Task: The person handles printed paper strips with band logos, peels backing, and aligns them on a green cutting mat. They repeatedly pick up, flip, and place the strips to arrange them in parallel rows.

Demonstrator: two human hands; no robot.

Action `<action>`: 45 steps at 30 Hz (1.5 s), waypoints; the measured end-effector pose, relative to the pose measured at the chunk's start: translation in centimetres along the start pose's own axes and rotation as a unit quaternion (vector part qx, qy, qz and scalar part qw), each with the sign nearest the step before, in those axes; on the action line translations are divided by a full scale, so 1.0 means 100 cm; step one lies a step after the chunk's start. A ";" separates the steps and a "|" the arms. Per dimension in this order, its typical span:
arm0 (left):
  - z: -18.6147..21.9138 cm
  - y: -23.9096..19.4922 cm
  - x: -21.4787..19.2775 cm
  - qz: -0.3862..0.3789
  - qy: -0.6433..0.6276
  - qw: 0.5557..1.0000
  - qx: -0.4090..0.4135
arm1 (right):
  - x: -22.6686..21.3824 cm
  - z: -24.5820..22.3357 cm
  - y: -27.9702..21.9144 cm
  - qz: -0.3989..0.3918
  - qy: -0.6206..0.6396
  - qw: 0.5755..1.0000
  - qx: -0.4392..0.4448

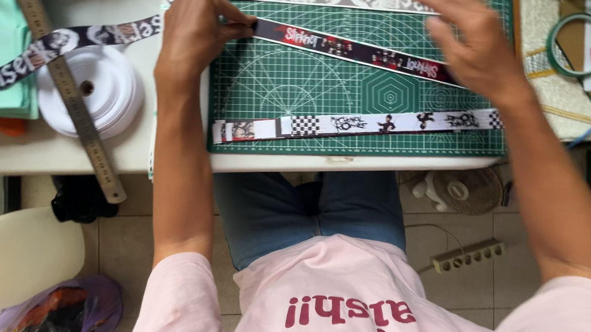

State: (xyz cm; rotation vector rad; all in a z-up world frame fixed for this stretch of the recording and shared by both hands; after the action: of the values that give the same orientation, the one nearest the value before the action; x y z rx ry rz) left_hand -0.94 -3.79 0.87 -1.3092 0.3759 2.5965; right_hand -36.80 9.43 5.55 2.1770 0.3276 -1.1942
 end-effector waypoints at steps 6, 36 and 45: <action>0.002 0.001 -0.003 -0.006 0.006 1.000 0.013 | -0.049 0.008 -0.081 -0.025 -0.131 0.990 0.034; 0.009 -0.002 -0.005 -0.031 -0.003 0.999 -0.042 | -0.029 0.013 -0.124 -0.191 -0.205 0.960 -0.019; 0.007 -0.001 -0.005 -0.026 0.006 0.999 -0.018 | -0.029 0.015 -0.123 -0.189 -0.202 0.960 -0.039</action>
State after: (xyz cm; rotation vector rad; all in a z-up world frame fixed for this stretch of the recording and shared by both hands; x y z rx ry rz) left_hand -1.20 -3.51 1.66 -1.3294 0.2959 2.5651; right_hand -45.47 18.24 2.35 1.7904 0.6191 -1.7659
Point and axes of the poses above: each hand's wrist, its own y-axis towards the middle knuckle, its own x-axis out of the palm, z = x × y, the point moved 5 cm from there along y, towards the middle knuckle, and after that the axes turned 15 degrees about -x, right-handed, at the moved point
